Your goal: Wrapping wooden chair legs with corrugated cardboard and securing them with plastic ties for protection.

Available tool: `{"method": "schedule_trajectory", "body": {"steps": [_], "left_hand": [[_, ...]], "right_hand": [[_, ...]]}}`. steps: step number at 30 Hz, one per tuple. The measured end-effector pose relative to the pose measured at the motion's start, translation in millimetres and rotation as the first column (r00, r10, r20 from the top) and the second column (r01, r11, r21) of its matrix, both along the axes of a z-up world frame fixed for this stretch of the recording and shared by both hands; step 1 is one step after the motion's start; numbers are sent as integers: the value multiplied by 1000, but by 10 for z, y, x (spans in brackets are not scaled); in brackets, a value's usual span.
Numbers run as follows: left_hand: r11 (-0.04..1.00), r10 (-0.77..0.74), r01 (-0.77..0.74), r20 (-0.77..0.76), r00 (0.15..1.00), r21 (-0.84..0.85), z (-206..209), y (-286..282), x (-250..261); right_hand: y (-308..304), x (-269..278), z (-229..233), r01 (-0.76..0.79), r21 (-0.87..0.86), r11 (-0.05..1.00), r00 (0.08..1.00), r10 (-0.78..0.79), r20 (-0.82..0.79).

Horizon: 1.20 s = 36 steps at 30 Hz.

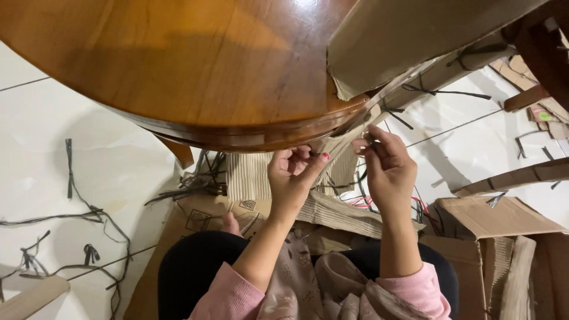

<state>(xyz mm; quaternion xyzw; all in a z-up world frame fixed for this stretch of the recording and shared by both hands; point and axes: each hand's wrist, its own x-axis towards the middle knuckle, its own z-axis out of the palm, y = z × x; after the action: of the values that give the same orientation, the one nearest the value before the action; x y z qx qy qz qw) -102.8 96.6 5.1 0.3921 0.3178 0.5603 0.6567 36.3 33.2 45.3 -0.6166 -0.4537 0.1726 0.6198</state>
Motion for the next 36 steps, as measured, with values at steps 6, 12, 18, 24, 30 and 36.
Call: {"method": "schedule_trajectory", "body": {"steps": [6, 12, 18, 24, 30, 36], "left_hand": [[999, 0, -1, -40, 999, -34, 66, 27, 90], [999, 3, -6, -81, 997, -41, -4, 27, 253], [1000, 16, -16, -60, 998, 2, -77, -5, 354], [997, 67, -67, 6, 998, -27, -45, -98, 351], [946, 28, 42, 209, 977, -322, -221, 25, 174], [838, -26, 200, 330, 944, -508, -266, 198, 51]], "right_hand": [[62, 73, -50, 154, -49, 987, 987, -156, -45], [163, 318, -215, 203, -6, 979, 969, -202, -146], [326, 346, -422, 229, -31, 973, 850, -215, -482], [348, -13, -223, 262, -122, 957, 843, -288, -454], [312, 20, -11, -6, -80, 997, 998, 0, -67], [420, 17, 7, -136, -141, 981, 986, 119, -120]]}}
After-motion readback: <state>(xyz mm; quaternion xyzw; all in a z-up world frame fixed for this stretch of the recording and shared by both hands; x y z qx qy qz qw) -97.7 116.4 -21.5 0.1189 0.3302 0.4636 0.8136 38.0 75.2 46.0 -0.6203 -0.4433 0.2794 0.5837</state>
